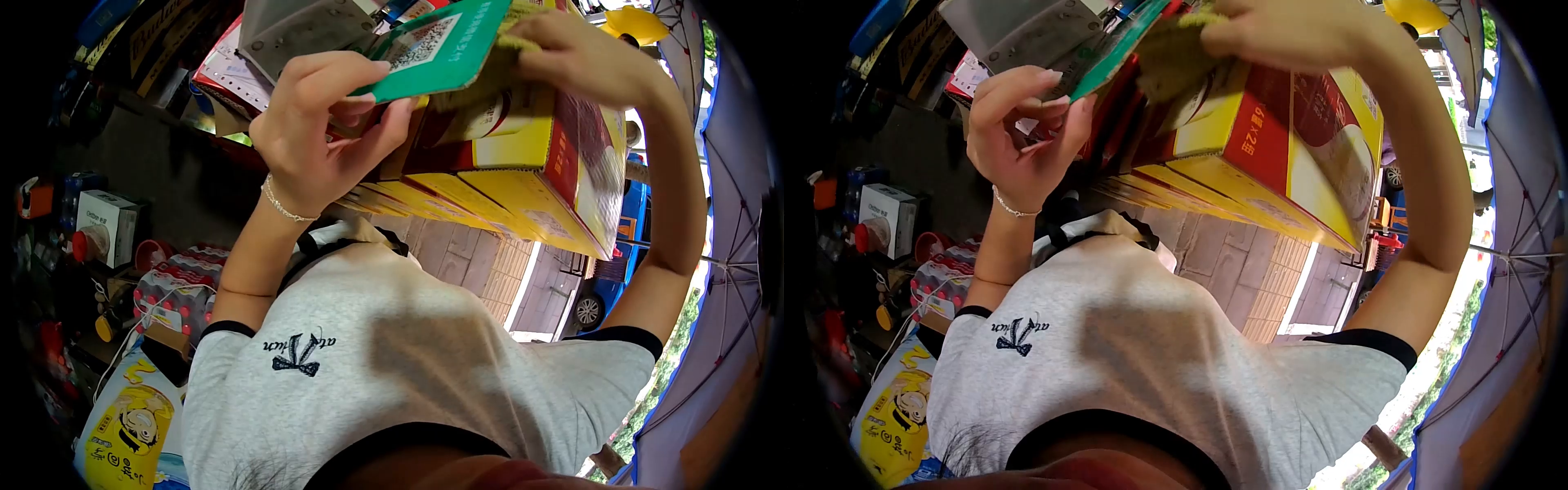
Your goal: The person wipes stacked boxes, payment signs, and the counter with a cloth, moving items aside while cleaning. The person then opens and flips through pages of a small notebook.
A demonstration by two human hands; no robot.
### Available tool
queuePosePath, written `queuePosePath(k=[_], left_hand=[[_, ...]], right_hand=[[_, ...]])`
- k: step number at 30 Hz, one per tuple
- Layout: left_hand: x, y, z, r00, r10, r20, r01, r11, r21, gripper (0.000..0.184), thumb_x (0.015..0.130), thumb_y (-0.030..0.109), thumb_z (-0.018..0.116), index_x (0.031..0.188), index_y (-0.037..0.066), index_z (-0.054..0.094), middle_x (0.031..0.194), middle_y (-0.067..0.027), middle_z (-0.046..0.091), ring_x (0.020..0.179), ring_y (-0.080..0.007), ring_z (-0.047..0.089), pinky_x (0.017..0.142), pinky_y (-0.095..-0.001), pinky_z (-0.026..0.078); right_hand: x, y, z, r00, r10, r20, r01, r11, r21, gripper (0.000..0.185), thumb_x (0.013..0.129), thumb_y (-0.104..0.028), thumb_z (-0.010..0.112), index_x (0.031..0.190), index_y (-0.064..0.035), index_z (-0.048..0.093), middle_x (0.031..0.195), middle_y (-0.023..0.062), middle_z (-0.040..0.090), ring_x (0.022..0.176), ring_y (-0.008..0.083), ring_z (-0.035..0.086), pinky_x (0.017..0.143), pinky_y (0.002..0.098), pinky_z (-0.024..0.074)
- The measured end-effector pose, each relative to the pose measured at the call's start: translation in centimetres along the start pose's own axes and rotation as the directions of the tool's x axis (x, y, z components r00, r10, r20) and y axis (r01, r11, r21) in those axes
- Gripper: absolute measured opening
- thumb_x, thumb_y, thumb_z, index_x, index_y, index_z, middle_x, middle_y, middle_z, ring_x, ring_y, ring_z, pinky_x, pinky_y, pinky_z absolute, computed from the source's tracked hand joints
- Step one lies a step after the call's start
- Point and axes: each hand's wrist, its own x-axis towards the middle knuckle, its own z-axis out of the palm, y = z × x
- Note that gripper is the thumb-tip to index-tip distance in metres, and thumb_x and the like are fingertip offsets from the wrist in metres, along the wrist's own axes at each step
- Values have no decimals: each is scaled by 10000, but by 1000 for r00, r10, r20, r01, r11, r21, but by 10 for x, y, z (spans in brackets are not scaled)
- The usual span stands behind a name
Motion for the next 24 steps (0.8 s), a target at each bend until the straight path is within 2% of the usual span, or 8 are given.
queuePosePath(k=[2,4,8,10,16,19,20,24], left_hand=[[0,2,-3,998,-60,-1,60,998,11,337,623,-12,713,914,-5,542,825,-79,575,618,-93,583,471,-175,515],[-1,1,-6,999,-42,33,41,999,27,362,638,-24,703,945,-8,513,870,-95,557,624,-83,574,479,-161,504],[-3,0,-7,997,1,81,-5,999,46,377,655,-29,695,968,-11,487,906,-109,546,596,-75,568,481,-147,491],[-4,3,-9,995,-20,96,13,997,74,366,654,-26,699,957,-10,494,894,-105,555,591,-77,575,488,-149,492],[-4,3,-4,1000,-4,-16,6,993,120,262,653,54,710,868,45,560,763,-37,587,499,-74,539,425,-174,440],[0,7,-8,996,-4,92,-11,987,160,285,652,-38,695,897,-3,555,824,-83,594,593,-81,595,508,-162,486],[0,7,-9,996,0,94,-14,988,157,285,652,-38,695,897,-3,555,824,-83,594,593,-81,595,508,-162,486],[5,8,-7,997,3,77,-17,983,184,190,662,-15,677,831,25,601,760,-56,597,551,-95,579,468,-182,464]], right_hand=[[22,-30,-42,870,245,429,-310,947,88,331,785,-268,439,829,23,592,1007,231,529,902,288,521,802,353,388],[36,22,-15,988,-61,139,44,991,123,340,782,-259,439,827,45,586,876,211,576,822,287,546,730,365,413],[67,50,-15,983,-113,144,129,986,-106,354,761,-264,437,846,44,589,819,196,598,773,296,561,696,376,425],[81,55,-18,945,296,138,-288,955,-72,371,739,-279,433,860,33,594,849,196,604,778,308,565,704,383,426],[108,78,0,916,394,75,-365,895,-255,417,739,-295,409,921,26,602,920,219,599,852,321,574,732,366,439],[93,48,-5,937,211,279,-121,944,-306,424,777,-305,384,1018,-21,588,1050,215,557,978,321,528,846,358,401],[84,51,-2,880,-392,266,446,875,-186,417,783,-309,394,1062,-55,572,1105,196,534,1020,310,499,889,356,368],[38,-22,-33,935,97,341,-80,995,-65,399,795,-283,413,1076,-33,547,1091,185,544,994,303,501,888,342,362]])
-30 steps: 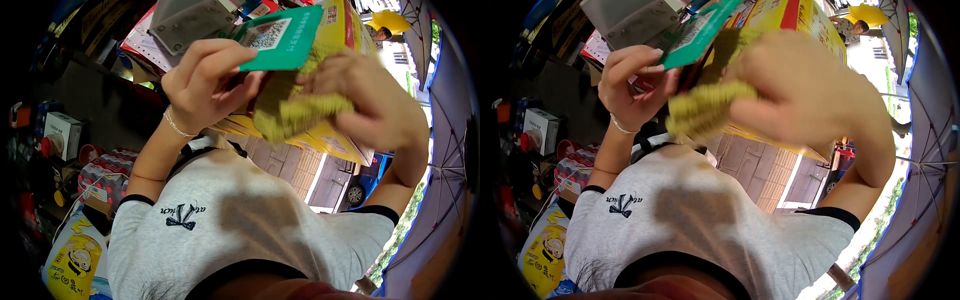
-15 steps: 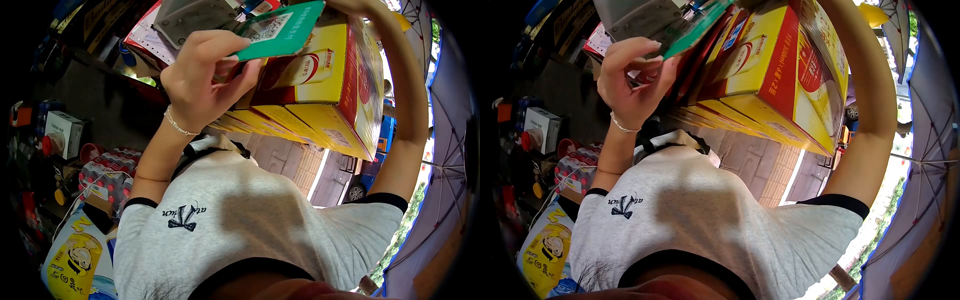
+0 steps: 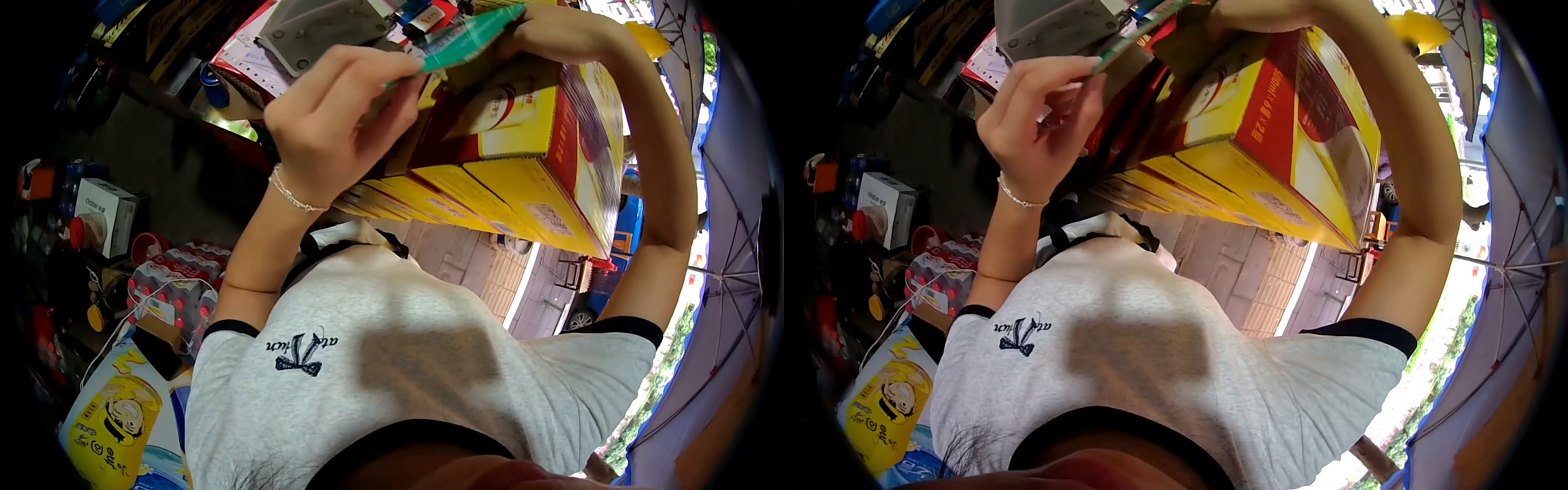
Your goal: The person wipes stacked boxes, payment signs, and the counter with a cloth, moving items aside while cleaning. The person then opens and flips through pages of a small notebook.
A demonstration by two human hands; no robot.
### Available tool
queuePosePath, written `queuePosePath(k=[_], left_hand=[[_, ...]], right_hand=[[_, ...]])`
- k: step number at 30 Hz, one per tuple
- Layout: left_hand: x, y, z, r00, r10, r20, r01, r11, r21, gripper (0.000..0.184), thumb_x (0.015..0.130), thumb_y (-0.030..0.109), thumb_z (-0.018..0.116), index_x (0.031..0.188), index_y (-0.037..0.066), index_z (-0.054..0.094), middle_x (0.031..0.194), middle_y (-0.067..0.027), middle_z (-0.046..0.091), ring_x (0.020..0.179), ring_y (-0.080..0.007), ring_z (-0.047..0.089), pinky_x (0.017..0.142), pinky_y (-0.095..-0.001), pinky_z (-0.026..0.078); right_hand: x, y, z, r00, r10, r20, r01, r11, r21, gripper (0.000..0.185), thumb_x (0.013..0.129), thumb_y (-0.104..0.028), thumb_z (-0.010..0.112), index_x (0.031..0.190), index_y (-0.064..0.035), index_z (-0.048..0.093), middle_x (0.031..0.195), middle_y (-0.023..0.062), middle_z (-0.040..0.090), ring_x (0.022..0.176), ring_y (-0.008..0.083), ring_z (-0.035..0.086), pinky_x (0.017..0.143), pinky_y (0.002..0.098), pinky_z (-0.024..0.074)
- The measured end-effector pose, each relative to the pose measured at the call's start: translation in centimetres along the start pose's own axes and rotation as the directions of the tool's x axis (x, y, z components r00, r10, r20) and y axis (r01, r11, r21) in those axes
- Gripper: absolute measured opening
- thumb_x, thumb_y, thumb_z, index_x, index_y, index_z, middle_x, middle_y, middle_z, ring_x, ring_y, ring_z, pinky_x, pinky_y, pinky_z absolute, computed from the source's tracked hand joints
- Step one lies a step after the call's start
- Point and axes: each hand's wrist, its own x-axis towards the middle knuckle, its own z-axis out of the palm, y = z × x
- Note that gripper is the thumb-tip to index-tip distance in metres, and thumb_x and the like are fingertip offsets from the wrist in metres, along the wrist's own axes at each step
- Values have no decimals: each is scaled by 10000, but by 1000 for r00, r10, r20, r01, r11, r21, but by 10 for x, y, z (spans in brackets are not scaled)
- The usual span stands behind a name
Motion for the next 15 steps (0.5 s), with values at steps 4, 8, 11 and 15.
queuePosePath(k=[4,8,11,15], left_hand=[[8,-2,-3,999,-3,-44,5,999,34,170,660,-9,668,813,39,612,730,-44,592,536,-109,575,460,-203,469],[8,-3,-3,999,-4,-41,7,998,67,164,664,-4,667,813,34,612,732,-45,592,536,-112,579,463,-199,474],[5,0,0,998,-63,-13,63,998,16,162,668,-1,664,818,33,613,730,-42,591,530,-111,580,470,-193,480],[6,2,4,999,-39,4,39,999,21,170,665,-7,663,823,33,614,726,-39,591,525,-107,578,463,-198,478]], right_hand=[[-17,-10,10,994,-107,-29,110,971,212,401,778,-253,452,1050,28,540,1020,190,575,919,262,551,791,317,417],[-48,-37,21,995,-84,-52,92,982,164,340,747,-238,489,918,39,586,979,165,560,894,300,529,837,328,403],[-52,-37,32,890,-444,-100,451,890,63,349,721,-227,493,906,55,582,974,176,568,905,293,527,838,334,400],[-66,-36,43,877,-401,-264,414,910,-8,336,701,-197,498,905,56,580,990,170,573,909,270,534,842,331,400]])
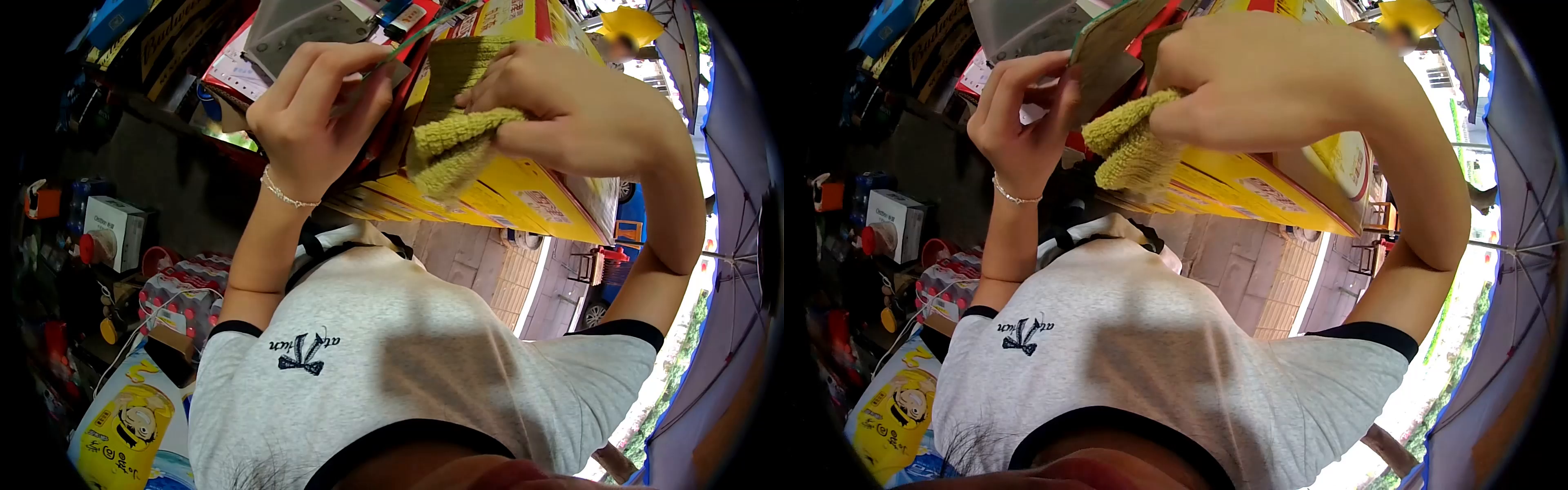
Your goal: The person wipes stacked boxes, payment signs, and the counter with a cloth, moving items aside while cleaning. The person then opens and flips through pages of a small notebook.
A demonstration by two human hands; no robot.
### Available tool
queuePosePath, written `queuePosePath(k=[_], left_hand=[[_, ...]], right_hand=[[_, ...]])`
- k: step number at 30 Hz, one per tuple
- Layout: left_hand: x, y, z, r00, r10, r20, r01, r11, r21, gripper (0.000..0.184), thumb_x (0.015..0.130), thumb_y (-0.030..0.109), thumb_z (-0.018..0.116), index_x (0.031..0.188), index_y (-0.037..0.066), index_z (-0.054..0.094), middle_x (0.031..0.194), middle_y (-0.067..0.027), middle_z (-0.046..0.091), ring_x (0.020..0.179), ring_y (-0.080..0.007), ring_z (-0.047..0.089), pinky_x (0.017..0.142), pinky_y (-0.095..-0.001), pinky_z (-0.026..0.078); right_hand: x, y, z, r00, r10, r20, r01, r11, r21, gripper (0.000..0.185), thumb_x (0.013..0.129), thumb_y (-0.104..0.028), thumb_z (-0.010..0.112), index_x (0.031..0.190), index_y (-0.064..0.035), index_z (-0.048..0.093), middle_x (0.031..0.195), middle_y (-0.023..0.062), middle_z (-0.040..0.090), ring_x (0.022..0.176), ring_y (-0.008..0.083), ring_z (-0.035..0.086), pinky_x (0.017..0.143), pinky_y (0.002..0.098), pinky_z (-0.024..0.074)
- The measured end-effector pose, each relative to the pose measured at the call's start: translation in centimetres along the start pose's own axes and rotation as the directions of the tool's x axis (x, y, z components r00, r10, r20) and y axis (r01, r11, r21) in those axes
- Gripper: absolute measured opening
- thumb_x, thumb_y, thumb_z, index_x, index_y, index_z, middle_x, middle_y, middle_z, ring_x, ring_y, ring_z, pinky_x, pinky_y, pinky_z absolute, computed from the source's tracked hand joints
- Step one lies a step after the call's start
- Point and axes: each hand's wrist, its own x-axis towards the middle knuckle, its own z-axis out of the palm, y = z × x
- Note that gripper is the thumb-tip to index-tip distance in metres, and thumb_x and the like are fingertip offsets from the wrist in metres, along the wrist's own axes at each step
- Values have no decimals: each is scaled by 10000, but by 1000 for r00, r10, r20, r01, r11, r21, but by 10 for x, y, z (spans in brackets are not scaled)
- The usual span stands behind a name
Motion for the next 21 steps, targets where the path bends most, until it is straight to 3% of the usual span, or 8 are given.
queuePosePath(k=[9,11,13,14,15,16,18,21], left_hand=[[-8,3,12,999,15,32,-11,993,-115,182,655,-10,670,819,46,616,706,-33,581,526,-103,571,453,-199,470],[-10,4,10,998,1,56,5,995,-98,188,649,-2,677,819,47,616,702,-31,579,526,-101,569,457,-194,467],[-12,6,11,998,-12,64,18,995,-103,190,647,0,680,819,48,615,700,-29,579,526,-97,568,460,-190,467],[-12,7,11,997,-27,72,35,994,-107,192,645,3,682,820,48,615,699,-27,578,527,-94,568,463,-186,468],[-11,8,12,997,-24,73,32,993,-109,192,645,3,682,820,48,615,699,-27,578,527,-94,568,463,-186,468],[-11,9,12,996,-28,82,37,993,-115,195,643,3,684,820,47,614,697,-25,577,528,-90,568,466,-185,470],[-11,12,13,995,-29,95,41,991,-125,197,641,2,686,820,46,614,695,-23,577,529,-87,568,469,-183,472],[-9,15,16,991,-41,128,58,990,-132,201,638,1,688,820,39,612,695,-26,576,530,-85,567,478,-180,476]], right_hand=[[-17,24,-4,956,293,14,-244,771,588,268,806,-95,436,1010,28,558,1092,150,534,930,266,547,790,340,459],[-16,62,-7,951,-128,-280,281,734,618,377,818,-247,419,1013,53,540,962,202,586,833,297,583,749,352,463],[-16,82,0,644,-389,-659,758,442,480,388,856,-276,375,974,54,540,891,195,592,749,311,596,752,416,488],[-40,74,8,830,213,-516,534,-31,845,432,875,-337,335,973,35,532,861,192,590,809,316,595,808,483,466],[-23,80,3,678,-105,-727,735,100,671,427,869,-301,312,1000,53,513,880,186,590,825,305,595,821,457,465],[-48,64,-5,555,651,-518,667,25,745,443,861,-277,266,1010,66,503,892,185,591,838,323,586,816,431,472],[-53,58,1,473,700,-535,662,118,740,292,825,-134,358,985,38,532,916,168,582,810,296,576,769,350,469],[-94,75,22,-36,845,-533,471,485,737,298,868,-90,344,1087,40,498,1116,205,483,986,316,521,854,399,457]])
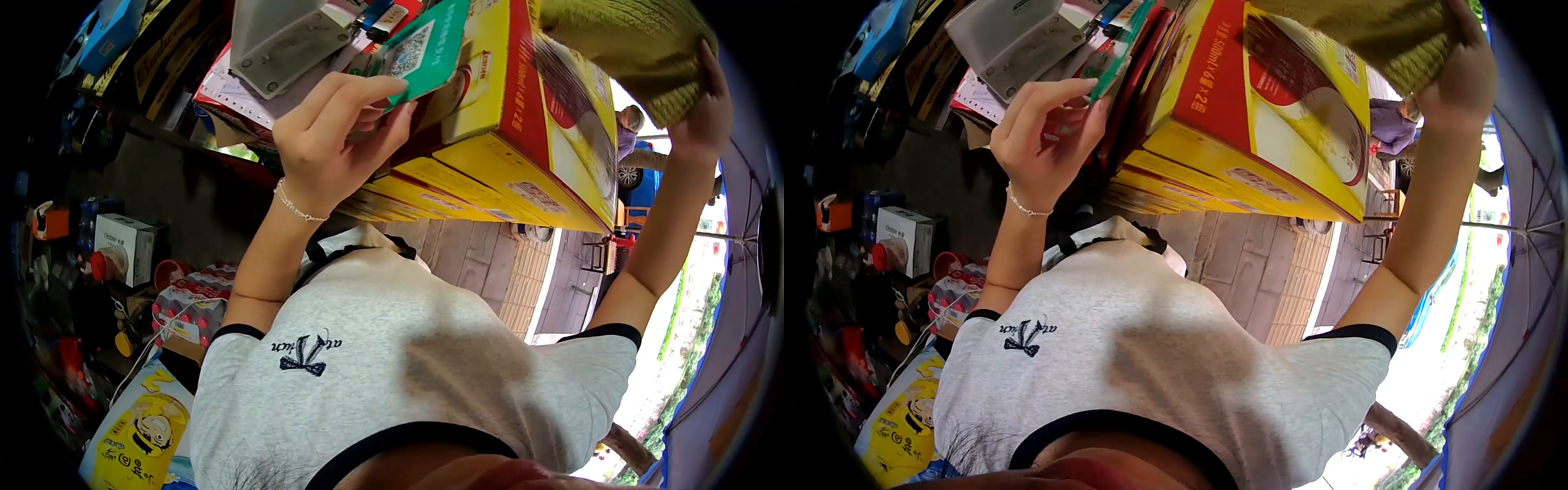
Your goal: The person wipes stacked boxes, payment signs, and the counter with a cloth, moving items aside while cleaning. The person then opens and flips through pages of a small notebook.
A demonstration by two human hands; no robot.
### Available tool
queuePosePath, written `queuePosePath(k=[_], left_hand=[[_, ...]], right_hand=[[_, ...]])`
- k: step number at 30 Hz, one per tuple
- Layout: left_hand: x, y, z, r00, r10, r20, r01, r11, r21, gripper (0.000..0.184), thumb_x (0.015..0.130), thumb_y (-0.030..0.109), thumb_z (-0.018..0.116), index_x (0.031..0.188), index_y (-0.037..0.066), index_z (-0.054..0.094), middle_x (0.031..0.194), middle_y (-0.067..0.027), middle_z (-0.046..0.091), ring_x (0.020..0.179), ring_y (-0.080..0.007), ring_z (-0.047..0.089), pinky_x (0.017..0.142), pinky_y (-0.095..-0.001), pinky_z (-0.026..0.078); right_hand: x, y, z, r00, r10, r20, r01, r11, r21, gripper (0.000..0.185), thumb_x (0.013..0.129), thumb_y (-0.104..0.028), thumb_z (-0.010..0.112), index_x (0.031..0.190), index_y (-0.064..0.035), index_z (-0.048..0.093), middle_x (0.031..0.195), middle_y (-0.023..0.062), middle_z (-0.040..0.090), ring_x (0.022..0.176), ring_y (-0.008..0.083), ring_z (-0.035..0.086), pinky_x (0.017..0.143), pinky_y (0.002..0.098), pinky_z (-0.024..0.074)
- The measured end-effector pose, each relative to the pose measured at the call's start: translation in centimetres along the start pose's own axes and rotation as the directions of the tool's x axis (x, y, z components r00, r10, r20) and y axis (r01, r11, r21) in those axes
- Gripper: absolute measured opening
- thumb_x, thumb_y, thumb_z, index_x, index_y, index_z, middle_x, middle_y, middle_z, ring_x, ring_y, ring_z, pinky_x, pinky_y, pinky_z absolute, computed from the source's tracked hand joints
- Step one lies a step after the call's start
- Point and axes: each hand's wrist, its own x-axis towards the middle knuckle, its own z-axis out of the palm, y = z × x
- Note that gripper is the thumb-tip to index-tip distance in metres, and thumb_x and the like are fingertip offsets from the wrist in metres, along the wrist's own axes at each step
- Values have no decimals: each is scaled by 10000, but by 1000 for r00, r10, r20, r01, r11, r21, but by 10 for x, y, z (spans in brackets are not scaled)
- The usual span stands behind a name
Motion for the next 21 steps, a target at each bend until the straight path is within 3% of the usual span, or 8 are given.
queuePosePath(k=[1,5,7,9,10,14,17,21], left_hand=[[0,0,1,1000,4,0,-4,1000,-13,202,637,-1,689,819,34,611,693,-29,575,535,-90,568,478,-179,475],[-1,0,7,997,73,33,-73,997,-4,192,639,-9,681,813,24,608,686,-44,570,551,-120,568,489,-188,475],[-5,3,10,996,50,74,-51,999,1,186,639,-15,677,809,23,608,685,-47,568,555,-133,567,499,-196,478],[-10,6,12,995,11,103,-13,1000,22,189,635,-26,670,807,17,604,713,-70,565,556,-156,549,500,-220,464],[-10,6,13,993,22,119,-23,1000,11,189,635,-26,670,807,17,604,713,-70,565,556,-156,549,500,-220,464],[-15,9,12,996,7,85,-7,1000,0,214,634,-13,662,834,5,590,786,-101,560,647,-180,557,541,-233,456],[-18,5,9,993,107,44,-110,992,61,263,653,20,630,908,33,563,901,-106,523,859,-248,529,750,-328,456],[-21,7,13,981,193,-8,-192,978,81,339,645,45,645,956,63,513,978,-89,450,962,-266,474,817,-380,436]], right_hand=[[-3,2,-9,984,-93,-154,75,990,-117,304,882,-75,339,1121,40,487,1183,217,450,1044,323,503,883,415,454],[-45,6,-22,966,-161,-202,112,966,-234,321,886,-74,309,1134,49,471,1178,203,459,1034,301,512,853,402,469],[-56,17,-51,940,-41,340,-33,977,210,314,884,-104,337,1119,58,468,1173,197,462,1057,299,497,868,384,446],[-81,27,-29,613,23,789,115,986,-118,405,800,-276,532,1136,-57,473,1255,166,414,1172,310,395,982,411,294],[-91,9,8,492,122,862,538,736,-411,433,726,-247,617,1105,-106,462,1291,141,401,1231,330,319,1009,437,234],[-100,26,3,493,-61,868,693,631,-349,555,653,-169,704,1100,-126,378,1327,114,363,1271,358,222,1025,447,190],[-101,25,-17,531,20,847,666,609,-432,537,752,-309,591,1214,-131,385,1340,90,350,1280,337,209,1030,445,181],[-111,24,-51,622,184,761,641,438,-630,577,802,-420,439,1305,-150,354,1348,85,337,1289,316,193,1040,445,153]])
